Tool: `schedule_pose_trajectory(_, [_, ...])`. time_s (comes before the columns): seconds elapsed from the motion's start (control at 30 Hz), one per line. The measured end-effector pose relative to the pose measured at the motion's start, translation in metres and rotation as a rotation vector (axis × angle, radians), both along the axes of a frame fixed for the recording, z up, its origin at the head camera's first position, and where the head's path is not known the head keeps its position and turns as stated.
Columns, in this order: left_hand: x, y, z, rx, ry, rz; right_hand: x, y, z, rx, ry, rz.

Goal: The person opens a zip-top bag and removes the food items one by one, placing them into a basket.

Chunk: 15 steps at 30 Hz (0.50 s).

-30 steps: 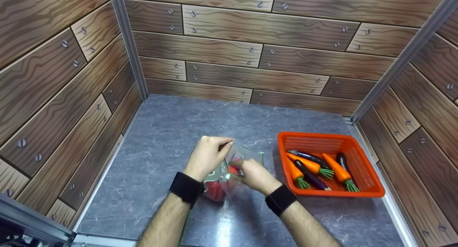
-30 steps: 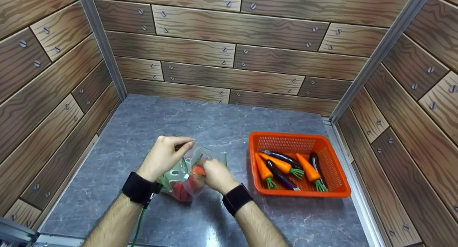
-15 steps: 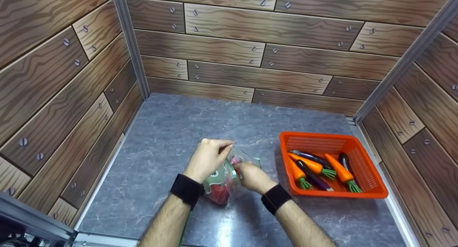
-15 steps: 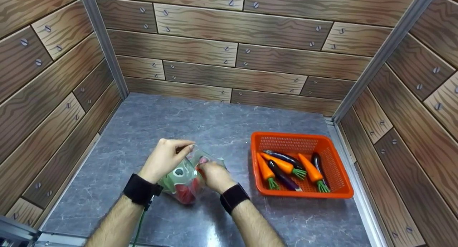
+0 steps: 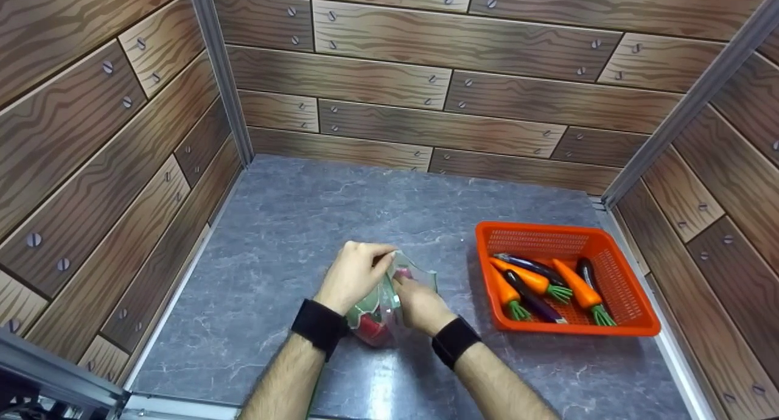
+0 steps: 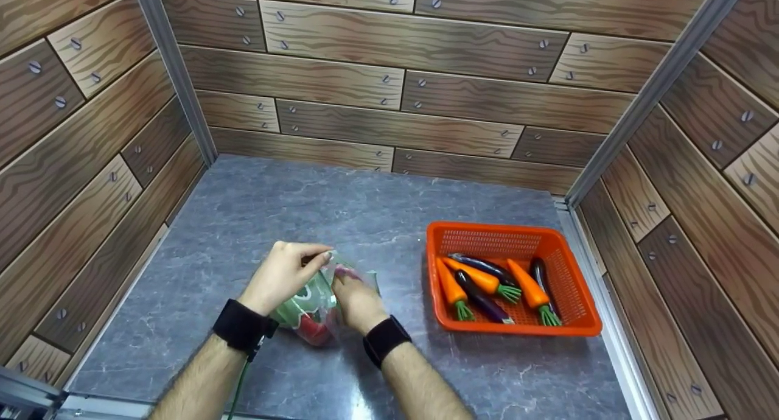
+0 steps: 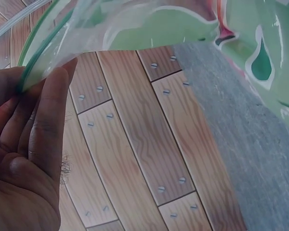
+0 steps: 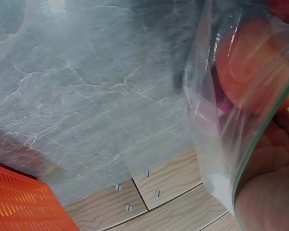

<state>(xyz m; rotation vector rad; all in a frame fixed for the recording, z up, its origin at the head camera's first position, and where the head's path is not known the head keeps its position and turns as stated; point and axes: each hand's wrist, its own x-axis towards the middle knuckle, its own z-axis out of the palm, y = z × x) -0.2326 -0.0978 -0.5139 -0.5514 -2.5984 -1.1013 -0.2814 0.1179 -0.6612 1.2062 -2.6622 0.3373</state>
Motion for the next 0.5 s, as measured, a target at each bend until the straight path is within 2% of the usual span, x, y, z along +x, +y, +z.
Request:
schedule_pose_trajectory(0.1, [0.000, 0.001, -0.002, 0.001, -0.016, -0.004, 0.003, -0.003, -0.005, 0.022, 0.010, -0.047])
schedule_pose_trajectory(0.2, [0.000, 0.001, -0.004, 0.004, -0.017, -0.006, 0.008, -0.002, 0.000, 0.001, 0.026, -0.054])
schedule_pose_trajectory(0.27, [0.000, 0.000, -0.004, 0.005, -0.014, -0.003, 0.013, -0.002, 0.008, -0.016, 0.054, -0.049])
schedule_pose_trajectory(0.33, [0.000, 0.000, -0.005, 0.005, -0.015, 0.000, 0.024, -0.005, 0.028, -0.005, 0.020, -0.068])
schedule_pose_trajectory(0.5, [0.000, 0.000, -0.006, 0.004, -0.022, 0.000, 0.032, -0.010, 0.040, 0.048, 0.021, -0.114])
